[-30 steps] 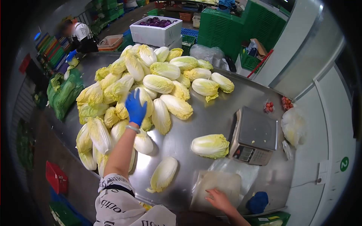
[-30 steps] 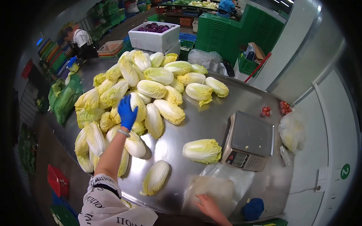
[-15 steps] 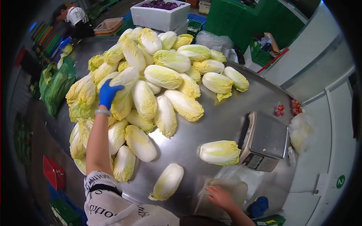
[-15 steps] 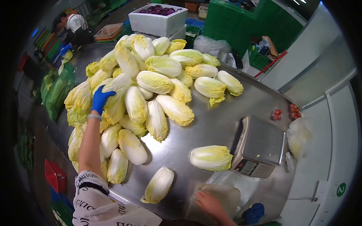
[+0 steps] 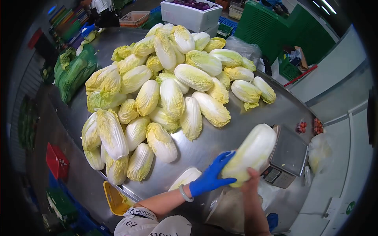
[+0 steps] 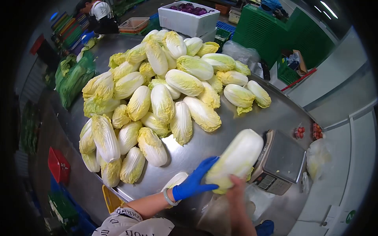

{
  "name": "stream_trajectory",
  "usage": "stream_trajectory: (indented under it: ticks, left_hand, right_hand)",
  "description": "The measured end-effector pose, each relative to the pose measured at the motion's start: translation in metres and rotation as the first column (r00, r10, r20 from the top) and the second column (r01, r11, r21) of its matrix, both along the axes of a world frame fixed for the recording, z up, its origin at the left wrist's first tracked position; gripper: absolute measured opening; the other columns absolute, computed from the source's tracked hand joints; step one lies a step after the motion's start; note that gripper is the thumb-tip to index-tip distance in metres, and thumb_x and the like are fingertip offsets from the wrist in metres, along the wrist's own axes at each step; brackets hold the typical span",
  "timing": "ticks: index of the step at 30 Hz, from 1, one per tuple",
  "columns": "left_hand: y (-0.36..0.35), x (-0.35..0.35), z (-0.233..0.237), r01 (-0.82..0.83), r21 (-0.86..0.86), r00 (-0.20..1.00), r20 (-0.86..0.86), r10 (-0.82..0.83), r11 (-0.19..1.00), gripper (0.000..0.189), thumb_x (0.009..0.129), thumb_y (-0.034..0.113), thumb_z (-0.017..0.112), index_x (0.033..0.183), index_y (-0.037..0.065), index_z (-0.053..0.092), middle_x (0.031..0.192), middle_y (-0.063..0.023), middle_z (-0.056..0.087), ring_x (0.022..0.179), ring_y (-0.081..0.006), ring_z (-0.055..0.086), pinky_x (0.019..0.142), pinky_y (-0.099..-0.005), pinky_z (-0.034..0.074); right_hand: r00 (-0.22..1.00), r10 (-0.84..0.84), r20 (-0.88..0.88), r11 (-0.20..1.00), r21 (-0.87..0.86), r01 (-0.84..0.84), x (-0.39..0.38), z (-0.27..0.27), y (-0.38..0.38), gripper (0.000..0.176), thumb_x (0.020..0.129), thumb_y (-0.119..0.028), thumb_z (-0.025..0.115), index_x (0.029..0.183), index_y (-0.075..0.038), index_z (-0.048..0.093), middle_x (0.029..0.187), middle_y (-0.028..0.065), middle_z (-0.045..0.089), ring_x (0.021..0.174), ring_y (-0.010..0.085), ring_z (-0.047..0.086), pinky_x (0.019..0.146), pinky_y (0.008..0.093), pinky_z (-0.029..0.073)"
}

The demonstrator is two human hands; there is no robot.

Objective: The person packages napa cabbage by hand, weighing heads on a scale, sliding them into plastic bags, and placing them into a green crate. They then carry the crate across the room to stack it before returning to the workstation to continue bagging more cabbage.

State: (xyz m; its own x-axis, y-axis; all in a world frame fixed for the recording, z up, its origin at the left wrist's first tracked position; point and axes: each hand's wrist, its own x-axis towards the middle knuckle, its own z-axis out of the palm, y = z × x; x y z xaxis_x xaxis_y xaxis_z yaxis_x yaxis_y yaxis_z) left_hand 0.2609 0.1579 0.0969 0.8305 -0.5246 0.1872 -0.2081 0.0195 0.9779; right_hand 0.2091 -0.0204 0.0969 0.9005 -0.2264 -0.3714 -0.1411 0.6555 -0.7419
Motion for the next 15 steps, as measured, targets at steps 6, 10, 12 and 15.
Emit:
stream_trajectory:
  ticks: [6,10,12,15]
  left_hand:
    - [0.101,0.071,-0.027,-0.414,0.237,0.905,0.214,0.369,0.879,0.070,0.080,0.022,0.070,0.140,0.004,0.038,0.145,-0.0180,0.036,0.135,-0.0345,0.033,0.110,-0.0418,0.027]
    - [0.213,0.136,0.011,-0.765,0.627,0.643,0.731,0.230,0.148,0.077,0.068,0.010,0.071,0.138,0.004,0.038,0.136,-0.0194,0.043,0.122,-0.0383,0.043,0.102,-0.0453,0.035]
    - [0.251,0.163,0.005,-0.688,0.725,0.714,0.685,0.145,-0.036,0.081,0.065,0.015,0.077,0.136,0.006,0.039,0.133,-0.0171,0.046,0.119,-0.0344,0.046,0.099,-0.0443,0.038]
    - [0.284,0.194,-0.026,-0.575,0.818,0.806,0.563,0.183,0.017,0.074,0.063,0.014,0.077,0.130,0.013,0.045,0.121,-0.0141,0.053,0.103,-0.0337,0.056,0.085,-0.0436,0.048]
  right_hand:
    - [0.960,-0.240,-0.142,0.871,-0.467,0.149,-0.041,-0.008,-0.142,0.075,0.069,-0.012,0.063,0.138,-0.003,0.035,0.124,0.0157,0.051,0.113,0.0315,0.054,0.098,0.0412,0.044]
    - [0.964,-0.202,-0.175,0.653,-0.757,0.000,-0.049,0.011,-0.174,0.073,0.068,-0.008,0.062,0.136,-0.004,0.035,0.118,0.0135,0.054,0.108,0.0277,0.056,0.095,0.0394,0.045]
    - [0.961,-0.105,-0.256,0.592,-0.792,-0.146,-0.041,0.016,-0.164,0.077,0.067,-0.002,0.064,0.137,-0.006,0.033,0.119,0.0116,0.053,0.109,0.0255,0.054,0.095,0.0377,0.044]
    - [0.936,0.156,-0.317,0.615,-0.710,-0.343,-0.010,0.011,-0.110,0.076,0.065,-0.003,0.071,0.134,-0.004,0.039,0.118,0.0107,0.055,0.109,0.0224,0.054,0.095,0.0358,0.043]
